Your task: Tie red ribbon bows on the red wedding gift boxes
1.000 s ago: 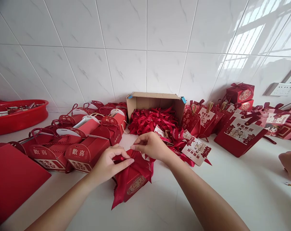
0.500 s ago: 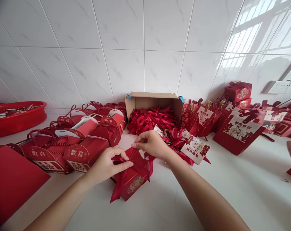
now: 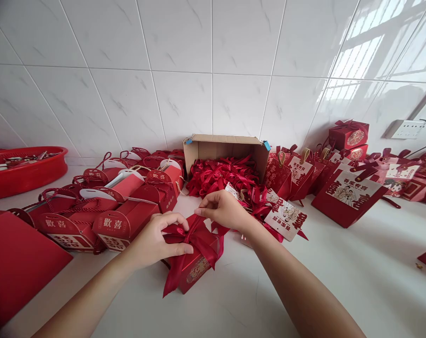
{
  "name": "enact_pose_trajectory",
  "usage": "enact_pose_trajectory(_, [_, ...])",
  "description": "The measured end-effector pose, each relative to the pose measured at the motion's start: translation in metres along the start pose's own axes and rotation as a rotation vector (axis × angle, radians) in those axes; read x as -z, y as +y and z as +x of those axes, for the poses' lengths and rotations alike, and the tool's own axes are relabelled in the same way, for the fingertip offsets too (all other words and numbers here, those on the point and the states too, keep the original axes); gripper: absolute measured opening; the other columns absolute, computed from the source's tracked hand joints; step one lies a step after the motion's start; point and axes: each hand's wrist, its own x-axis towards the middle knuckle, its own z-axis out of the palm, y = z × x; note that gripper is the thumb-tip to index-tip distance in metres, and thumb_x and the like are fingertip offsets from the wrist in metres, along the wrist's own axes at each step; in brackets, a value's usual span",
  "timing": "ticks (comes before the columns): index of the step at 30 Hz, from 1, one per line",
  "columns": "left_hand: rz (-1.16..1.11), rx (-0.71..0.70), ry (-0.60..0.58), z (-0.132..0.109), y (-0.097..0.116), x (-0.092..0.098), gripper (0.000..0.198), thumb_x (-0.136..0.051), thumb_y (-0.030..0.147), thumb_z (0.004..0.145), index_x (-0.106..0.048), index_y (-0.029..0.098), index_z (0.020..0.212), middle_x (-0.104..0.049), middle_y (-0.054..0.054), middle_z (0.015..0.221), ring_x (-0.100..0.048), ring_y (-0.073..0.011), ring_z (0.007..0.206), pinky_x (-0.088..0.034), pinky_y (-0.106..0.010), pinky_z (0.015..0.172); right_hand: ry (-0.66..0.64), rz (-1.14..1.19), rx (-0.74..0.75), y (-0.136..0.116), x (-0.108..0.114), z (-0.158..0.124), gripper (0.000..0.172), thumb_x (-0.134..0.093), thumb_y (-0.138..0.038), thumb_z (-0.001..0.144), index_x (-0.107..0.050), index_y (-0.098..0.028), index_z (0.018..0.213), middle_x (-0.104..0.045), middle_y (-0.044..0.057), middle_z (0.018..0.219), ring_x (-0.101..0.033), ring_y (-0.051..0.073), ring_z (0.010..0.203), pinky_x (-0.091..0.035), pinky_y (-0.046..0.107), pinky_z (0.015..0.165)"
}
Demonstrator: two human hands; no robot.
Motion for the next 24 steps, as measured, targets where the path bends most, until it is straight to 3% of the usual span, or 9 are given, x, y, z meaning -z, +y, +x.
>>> enact_pose_trajectory(7, [-0.223, -0.010, 0.012, 0.0052, 0.0030, -0.0047, 0.030, -0.060, 0.048, 0.079, -0.067, 0.019, 0.073, -0.068, -0.001, 0.076, -0.061, -0.0174, 0.075, -0.045, -0.027, 0.074, -0.097, 0.045, 0.034, 0.0048, 0.0017, -0.0012, 0.033, -0.066, -0.047, 0.077, -0.059, -0.015, 0.075, -0.054, -0.002, 0.058, -0.046, 0.008, 0.049, -0.036, 0.020, 0.045])
enact_pose_trajectory(15, [-0.270, 0.066, -0.012, 0.0044, 0.0046, -0.0039, 0.031, -0.066, 0.047, 0.073, -0.066, 0.016, 0.065, -0.068, -0.002, 0.068, -0.060, -0.0162, 0.065, -0.045, -0.025, 0.063, -0.062, 0.043, 0.149, 0.0045, -0.0001, -0.0003, 0.030, -0.064, -0.043, 0.080, -0.056, -0.015, 0.074, -0.049, -0.003, 0.059, -0.041, 0.008, 0.052, -0.033, 0.020, 0.048])
enact_pose_trajectory(24, [-0.211, 0.027, -0.006, 0.0074, 0.0037, -0.0041, 0.032, -0.068, 0.045, 0.070, -0.062, 0.017, 0.056, -0.065, -0.001, 0.061, -0.057, -0.0147, 0.061, -0.043, -0.025, 0.059, -0.009, 0.006, 0.110, 0.0051, 0.0019, 0.0015, 0.033, -0.065, -0.047, 0.076, -0.058, -0.015, 0.071, -0.053, -0.001, 0.058, -0.043, 0.008, 0.049, -0.034, 0.021, 0.045])
